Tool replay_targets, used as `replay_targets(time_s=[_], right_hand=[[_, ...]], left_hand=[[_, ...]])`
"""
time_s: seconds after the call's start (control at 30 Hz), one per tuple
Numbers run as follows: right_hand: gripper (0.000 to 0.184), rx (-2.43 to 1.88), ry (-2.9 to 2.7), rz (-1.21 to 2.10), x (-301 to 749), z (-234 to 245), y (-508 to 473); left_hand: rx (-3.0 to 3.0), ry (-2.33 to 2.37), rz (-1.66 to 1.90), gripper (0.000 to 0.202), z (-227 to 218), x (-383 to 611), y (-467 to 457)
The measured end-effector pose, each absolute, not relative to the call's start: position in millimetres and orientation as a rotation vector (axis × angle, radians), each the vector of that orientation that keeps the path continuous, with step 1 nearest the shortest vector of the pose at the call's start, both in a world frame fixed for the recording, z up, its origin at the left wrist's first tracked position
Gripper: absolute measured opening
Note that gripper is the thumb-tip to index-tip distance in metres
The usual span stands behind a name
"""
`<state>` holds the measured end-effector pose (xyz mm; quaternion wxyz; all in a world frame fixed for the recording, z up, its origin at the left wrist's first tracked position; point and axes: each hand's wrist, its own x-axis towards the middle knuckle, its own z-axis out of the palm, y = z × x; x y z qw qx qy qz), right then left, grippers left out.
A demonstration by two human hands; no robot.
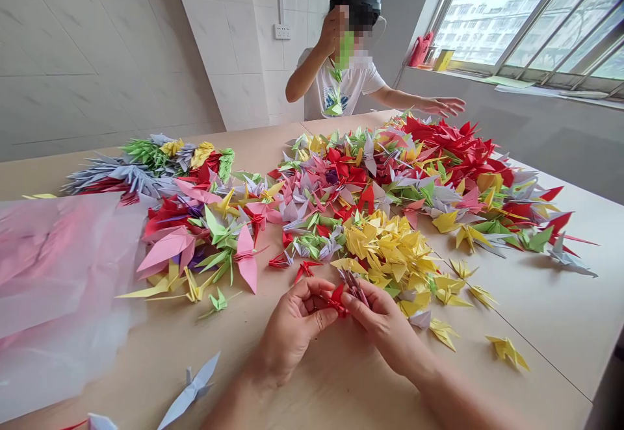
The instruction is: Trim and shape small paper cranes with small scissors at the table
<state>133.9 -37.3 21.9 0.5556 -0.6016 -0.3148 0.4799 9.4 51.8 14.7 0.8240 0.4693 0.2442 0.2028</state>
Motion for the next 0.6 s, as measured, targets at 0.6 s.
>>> replay_targets(time_s=[0.6], right_hand=[[0.03,-1.222,-0.482,1.402,134.7,25.0,-38.3]], left_hand=[[1.053,0.476,0.368,0.015,16.3,7.1,51.9]])
